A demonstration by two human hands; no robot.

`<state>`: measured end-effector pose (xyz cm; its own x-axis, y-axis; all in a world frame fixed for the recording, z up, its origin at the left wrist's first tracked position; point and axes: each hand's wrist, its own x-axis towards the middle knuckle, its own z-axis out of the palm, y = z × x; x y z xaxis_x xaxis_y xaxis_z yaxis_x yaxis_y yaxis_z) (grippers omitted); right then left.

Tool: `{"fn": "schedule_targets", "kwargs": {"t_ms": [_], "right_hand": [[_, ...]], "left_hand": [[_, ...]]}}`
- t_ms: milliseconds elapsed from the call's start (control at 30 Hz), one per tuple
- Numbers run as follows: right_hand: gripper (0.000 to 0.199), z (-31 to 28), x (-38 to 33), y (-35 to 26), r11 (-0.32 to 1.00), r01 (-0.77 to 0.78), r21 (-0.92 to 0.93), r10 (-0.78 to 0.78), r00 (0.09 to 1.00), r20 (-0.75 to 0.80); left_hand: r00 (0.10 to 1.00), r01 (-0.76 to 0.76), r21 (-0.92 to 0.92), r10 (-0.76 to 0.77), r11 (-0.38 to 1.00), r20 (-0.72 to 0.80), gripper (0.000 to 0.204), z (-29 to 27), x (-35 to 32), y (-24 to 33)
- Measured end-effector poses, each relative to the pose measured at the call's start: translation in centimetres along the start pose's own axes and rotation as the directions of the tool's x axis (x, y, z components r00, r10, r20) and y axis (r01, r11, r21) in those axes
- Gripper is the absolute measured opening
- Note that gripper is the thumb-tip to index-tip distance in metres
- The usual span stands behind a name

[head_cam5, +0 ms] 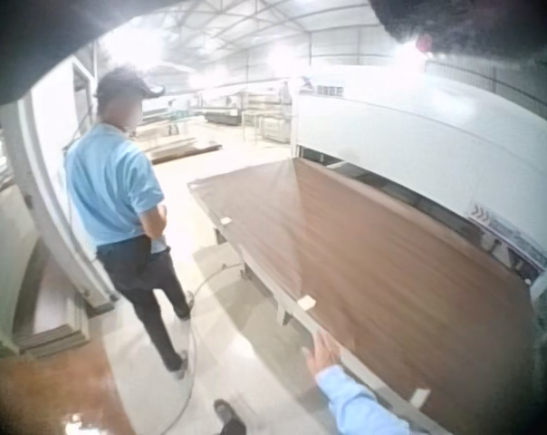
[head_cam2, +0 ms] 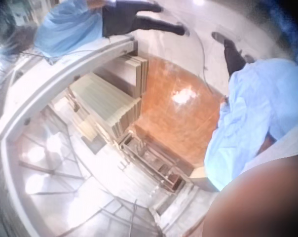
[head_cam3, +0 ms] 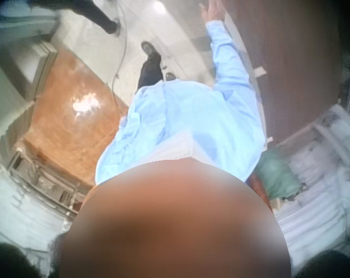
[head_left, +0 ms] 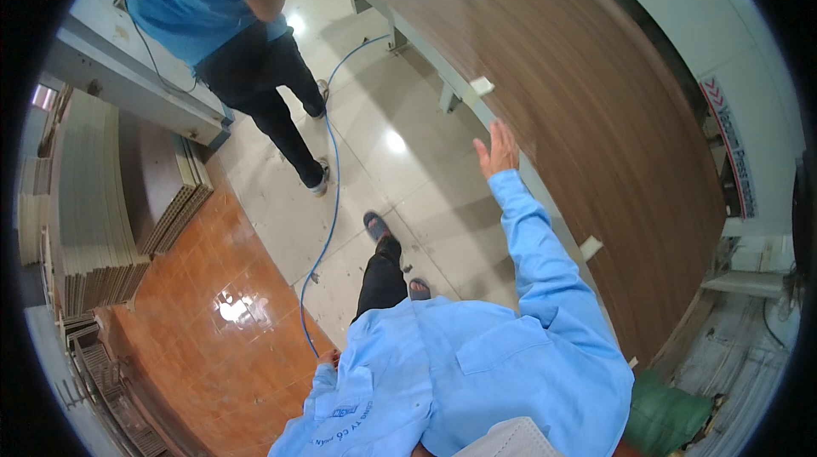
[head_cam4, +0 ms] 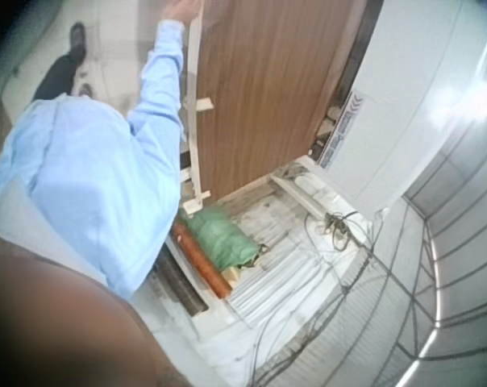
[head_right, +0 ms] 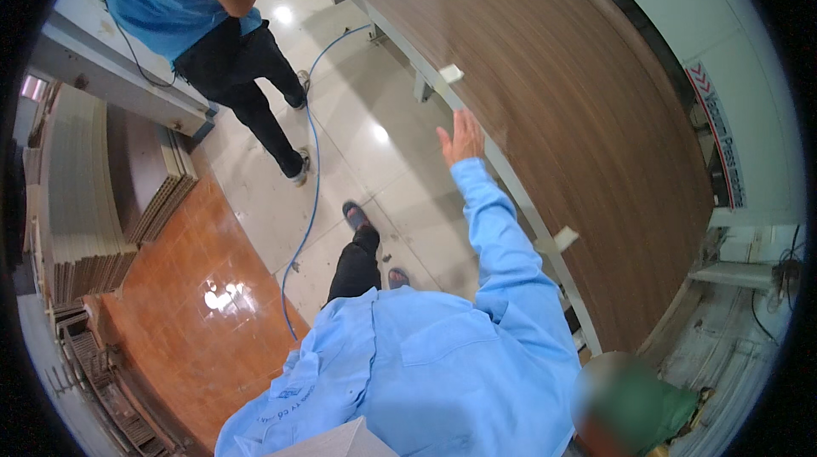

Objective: The person removes a large wood-veneer panel from a vacuum press machine with a coworker, then uses a utility knife to trim the excess veneer around the panel's edges. The trimmed veneer pieces are peeled away and discarded.

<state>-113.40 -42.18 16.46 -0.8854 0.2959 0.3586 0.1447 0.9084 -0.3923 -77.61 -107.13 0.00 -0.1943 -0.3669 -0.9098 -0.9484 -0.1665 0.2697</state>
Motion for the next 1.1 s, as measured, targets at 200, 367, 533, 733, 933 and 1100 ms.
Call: {"fn": "schedule_targets", "kwargs": {"t_ms": [200, 367, 533, 733, 933, 1100], "right_hand": [[0.079, 8.5, 18.3, 0.7, 0.951, -0.207, -0.229, 0.226, 0.972, 0.062], [0.075, 13.4, 27.6, -1.6, 0.856, -0.430, -0.286, 0.495, 0.841, 0.218], [0.068, 19.3, 33.8, -6.2, 0.990, -0.144, 0.009, 0.131, 0.924, 0.360], [0.067, 26.0, 49.0, -1.9, 0.956, -0.242, -0.165, 0.253, 0.966, 0.048], [0.071, 33.4, 61.0, -1.3, 0.829, -0.503, -0.246, 0.533, 0.843, 0.071], [0.064, 38.9, 68.5, -7.4, 0.993, -0.122, 0.001, 0.120, 0.975, 0.185]], "left_hand": [[0.987, 0.160, -0.104, -0.157, 0.982, 0.035, 0.018, 0.3, 7.6, 19.2], [0.996, -0.028, 0.021, 0.026, 0.999, 0.082, 0.027, 5.6, 11.7, 41.7], [0.853, -0.511, 0.093, 0.491, 0.855, 0.175, 0.041, 13.6, 11.9, 64.1], [0.802, -0.595, 0.233, 0.548, 0.769, 0.238, 0.040, 21.0, 13.9, 81.1], [0.968, -0.251, 0.229, 0.246, 0.941, 0.051, 0.035, 21.3, 15.0, 87.2], [0.999, -0.049, 0.143, 0.047, 0.989, 0.015, 0.039, 20.0, 14.3, 91.7]]}}
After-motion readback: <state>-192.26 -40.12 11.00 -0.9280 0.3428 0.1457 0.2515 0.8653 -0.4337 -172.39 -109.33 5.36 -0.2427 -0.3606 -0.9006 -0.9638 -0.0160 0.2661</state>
